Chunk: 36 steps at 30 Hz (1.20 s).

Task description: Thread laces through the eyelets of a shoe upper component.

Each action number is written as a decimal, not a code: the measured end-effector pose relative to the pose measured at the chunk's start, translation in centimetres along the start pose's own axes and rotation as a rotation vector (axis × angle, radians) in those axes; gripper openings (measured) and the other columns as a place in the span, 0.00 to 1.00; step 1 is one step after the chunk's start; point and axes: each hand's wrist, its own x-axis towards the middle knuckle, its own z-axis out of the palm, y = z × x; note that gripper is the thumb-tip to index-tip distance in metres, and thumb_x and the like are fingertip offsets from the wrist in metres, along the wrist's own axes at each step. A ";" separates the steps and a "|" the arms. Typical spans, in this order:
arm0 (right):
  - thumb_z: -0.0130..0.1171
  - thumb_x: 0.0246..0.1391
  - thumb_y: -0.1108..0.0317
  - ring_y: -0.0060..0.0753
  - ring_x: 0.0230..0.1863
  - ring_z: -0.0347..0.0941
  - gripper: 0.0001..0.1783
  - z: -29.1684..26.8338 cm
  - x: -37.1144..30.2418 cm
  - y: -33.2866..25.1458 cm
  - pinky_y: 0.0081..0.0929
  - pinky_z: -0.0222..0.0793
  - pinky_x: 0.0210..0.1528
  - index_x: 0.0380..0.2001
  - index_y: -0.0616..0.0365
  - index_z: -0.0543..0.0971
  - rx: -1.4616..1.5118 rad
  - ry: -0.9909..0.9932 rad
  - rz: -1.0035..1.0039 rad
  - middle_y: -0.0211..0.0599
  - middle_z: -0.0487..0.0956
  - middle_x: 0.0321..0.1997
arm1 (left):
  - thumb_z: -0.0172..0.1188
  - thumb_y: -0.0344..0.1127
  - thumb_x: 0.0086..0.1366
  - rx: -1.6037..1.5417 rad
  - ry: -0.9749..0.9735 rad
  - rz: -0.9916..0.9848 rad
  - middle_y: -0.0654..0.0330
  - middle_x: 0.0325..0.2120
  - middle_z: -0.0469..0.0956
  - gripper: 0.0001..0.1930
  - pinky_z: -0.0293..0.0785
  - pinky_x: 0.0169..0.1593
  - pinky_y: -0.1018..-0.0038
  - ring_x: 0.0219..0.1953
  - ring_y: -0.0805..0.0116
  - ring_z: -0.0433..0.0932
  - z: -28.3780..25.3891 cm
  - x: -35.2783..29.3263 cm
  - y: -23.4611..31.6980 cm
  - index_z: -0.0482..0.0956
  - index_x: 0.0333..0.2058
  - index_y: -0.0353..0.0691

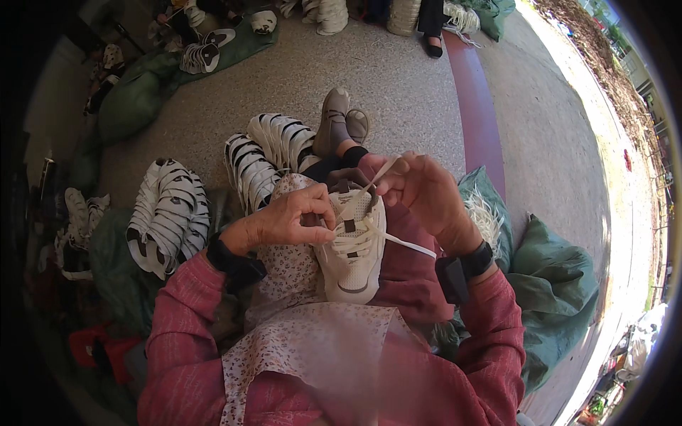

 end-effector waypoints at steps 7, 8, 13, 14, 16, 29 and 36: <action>0.40 0.66 0.69 0.34 0.30 0.71 0.11 -7.1 1.9 -3.9 0.38 0.74 0.48 0.31 0.61 0.68 0.572 0.158 -0.316 0.38 0.73 0.31 | 0.71 0.38 0.60 -0.242 -0.033 -0.159 0.68 0.35 0.67 0.10 0.68 0.42 0.77 0.37 0.76 0.69 0.9 0.4 -0.9 0.82 0.33 0.38; 0.41 0.66 0.70 0.32 0.29 0.69 0.09 -9.8 1.6 -5.8 0.37 0.74 0.46 0.31 0.62 0.68 0.630 0.202 -0.336 0.37 0.72 0.30 | 0.70 0.36 0.61 -0.268 -0.053 -0.120 0.69 0.35 0.67 0.09 0.67 0.43 0.77 0.38 0.76 0.68 0.8 0.5 -0.9 0.83 0.33 0.38; 0.40 0.64 0.74 0.30 0.26 0.65 0.07 -15.0 0.0 -8.2 0.35 0.73 0.41 0.31 0.63 0.67 0.636 0.350 -0.326 0.36 0.69 0.28 | 0.70 0.32 0.61 -0.256 -0.102 -0.137 0.69 0.36 0.68 0.05 0.65 0.48 0.80 0.41 0.78 0.69 0.6 0.7 0.1 0.83 0.34 0.39; 0.40 0.63 0.74 0.30 0.26 0.65 0.07 -15.4 -0.1 -8.3 0.34 0.73 0.39 0.31 0.63 0.67 0.666 0.324 -0.349 0.36 0.68 0.27 | 0.69 0.31 0.61 -0.295 -0.094 -0.187 0.69 0.38 0.70 0.07 0.65 0.50 0.80 0.42 0.78 0.69 0.6 0.5 0.2 0.82 0.37 0.39; 0.40 0.63 0.74 0.30 0.25 0.64 0.07 -16.8 -0.5 -8.4 0.33 0.73 0.38 0.31 0.63 0.67 0.700 0.298 -0.370 0.35 0.68 0.27 | 0.69 0.30 0.61 -0.333 -0.087 -0.243 0.69 0.39 0.71 0.09 0.66 0.51 0.80 0.44 0.78 0.70 0.8 0.2 0.2 0.81 0.41 0.40; 0.52 0.68 0.73 0.18 0.36 0.79 0.14 -9.7 -4.9 -5.7 0.19 0.80 0.44 0.54 0.64 0.70 0.206 0.359 -0.385 0.40 0.82 0.51 | 0.60 0.26 0.63 0.213 0.258 0.133 0.61 0.45 0.78 0.15 0.76 0.45 0.71 0.44 0.68 0.78 2.7 0.5 2.6 0.77 0.49 0.37; 0.53 0.69 0.66 0.17 0.27 0.78 0.14 -6.8 -7.2 -4.5 0.19 0.78 0.30 0.52 0.63 0.73 0.120 0.160 -0.313 0.35 0.83 0.39 | 0.57 0.31 0.56 0.989 0.133 0.521 0.58 0.40 0.77 0.12 0.75 0.43 0.65 0.45 0.61 0.77 9.1 4.9 4.2 0.79 0.40 0.36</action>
